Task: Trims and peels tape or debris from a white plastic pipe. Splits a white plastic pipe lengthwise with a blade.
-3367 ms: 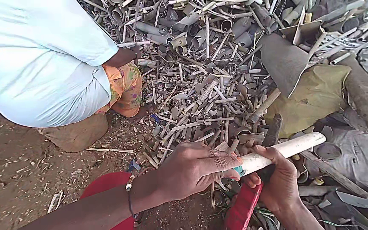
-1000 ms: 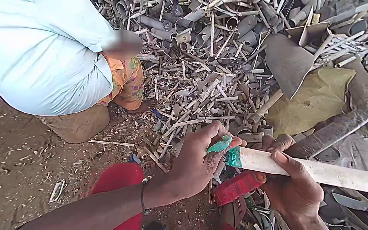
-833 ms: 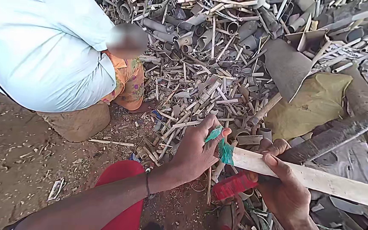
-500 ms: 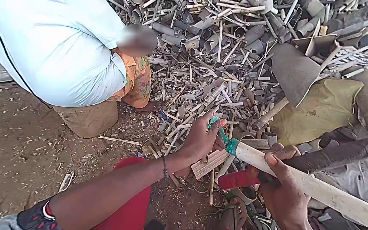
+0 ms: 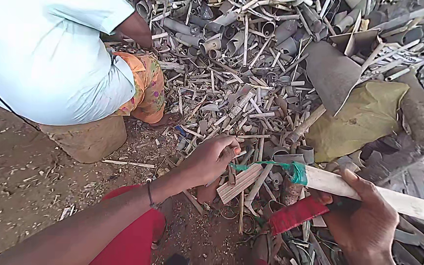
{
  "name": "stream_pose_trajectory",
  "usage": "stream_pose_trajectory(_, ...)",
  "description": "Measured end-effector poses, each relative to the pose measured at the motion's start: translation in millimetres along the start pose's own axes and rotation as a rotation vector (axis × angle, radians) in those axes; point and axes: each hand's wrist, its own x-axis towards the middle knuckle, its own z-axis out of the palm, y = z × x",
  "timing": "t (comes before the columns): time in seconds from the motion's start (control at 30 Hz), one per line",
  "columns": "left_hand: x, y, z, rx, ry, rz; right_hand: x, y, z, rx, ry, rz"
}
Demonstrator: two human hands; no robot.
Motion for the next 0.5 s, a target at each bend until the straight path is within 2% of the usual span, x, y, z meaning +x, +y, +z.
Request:
stream_pose_trajectory(0.1,-7,8,9,-0.002,-0.016,0.153,0,11,4,0.002,-0.076,0.008)
stream_pose_trajectory(0.23,-12,22,18,-0.152,-0.265,0.224,1,23,11,-0.047,-0.236,-0.066)
stream_pose_trajectory(0.5,-4,11,7,-0.237,-0.347,0.283,4,27,15,-0.032,-0.230,0.017)
